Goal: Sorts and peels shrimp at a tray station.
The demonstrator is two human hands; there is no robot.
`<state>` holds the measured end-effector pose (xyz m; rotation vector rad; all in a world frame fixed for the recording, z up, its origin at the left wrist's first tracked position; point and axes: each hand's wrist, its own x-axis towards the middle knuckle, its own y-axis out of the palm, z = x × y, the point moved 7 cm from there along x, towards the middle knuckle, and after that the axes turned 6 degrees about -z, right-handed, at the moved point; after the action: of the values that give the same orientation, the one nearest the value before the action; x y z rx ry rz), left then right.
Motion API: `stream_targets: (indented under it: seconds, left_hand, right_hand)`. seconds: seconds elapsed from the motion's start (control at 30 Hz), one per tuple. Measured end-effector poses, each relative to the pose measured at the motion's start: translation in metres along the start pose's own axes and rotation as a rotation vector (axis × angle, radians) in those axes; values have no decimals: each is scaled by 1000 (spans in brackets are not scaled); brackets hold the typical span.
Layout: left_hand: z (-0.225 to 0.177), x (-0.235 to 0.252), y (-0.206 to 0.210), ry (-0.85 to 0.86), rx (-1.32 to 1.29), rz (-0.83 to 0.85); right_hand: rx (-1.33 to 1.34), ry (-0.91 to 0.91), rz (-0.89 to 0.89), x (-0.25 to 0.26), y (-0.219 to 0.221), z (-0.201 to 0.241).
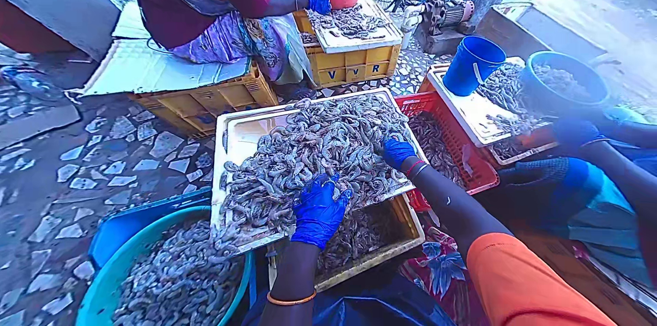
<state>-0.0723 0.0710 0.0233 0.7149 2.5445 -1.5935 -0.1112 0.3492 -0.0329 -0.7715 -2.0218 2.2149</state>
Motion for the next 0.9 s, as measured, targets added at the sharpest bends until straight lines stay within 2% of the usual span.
stream_targets:
  seconds: [0.13, 0.27, 0.4, 0.5, 0.57, 0.63, 0.7, 0.77, 0.9]
  left_hand:
    - [-21, -6, 14, 27, 49, 65]
    - [-27, -9, 20, 25, 81, 72]
    - [-30, 1, 20, 48, 4, 10]
    - [-45, 10, 17, 180, -293, -137]
    - [-56, 9, 15, 253, -456, -219]
    - [-57, 4, 10, 270, -467, -375]
    - [-52, -3, 6, 295, -248, -545]
    - [-43, -6, 8, 323, -2, -655]
    - [-31, -11, 19, 319, 267, -630]
  right_hand:
    - [10, 18, 51, -4, -3, -7]
    - [144, 47, -41, -11, -17, -16]
    - [532, 36, -163, -60, -54, -16]
    - [979, -29, -216, -110, -69, 12]
    - [1173, -64, -223, -131, -67, 35]
    - [1137, -82, -236, -141, -60, 50]
    - [896, -89, -202, -143, -49, 60]
    - [729, -111, -96, -139, -34, 67]
    - [706, -221, 55, -131, -9, 79]
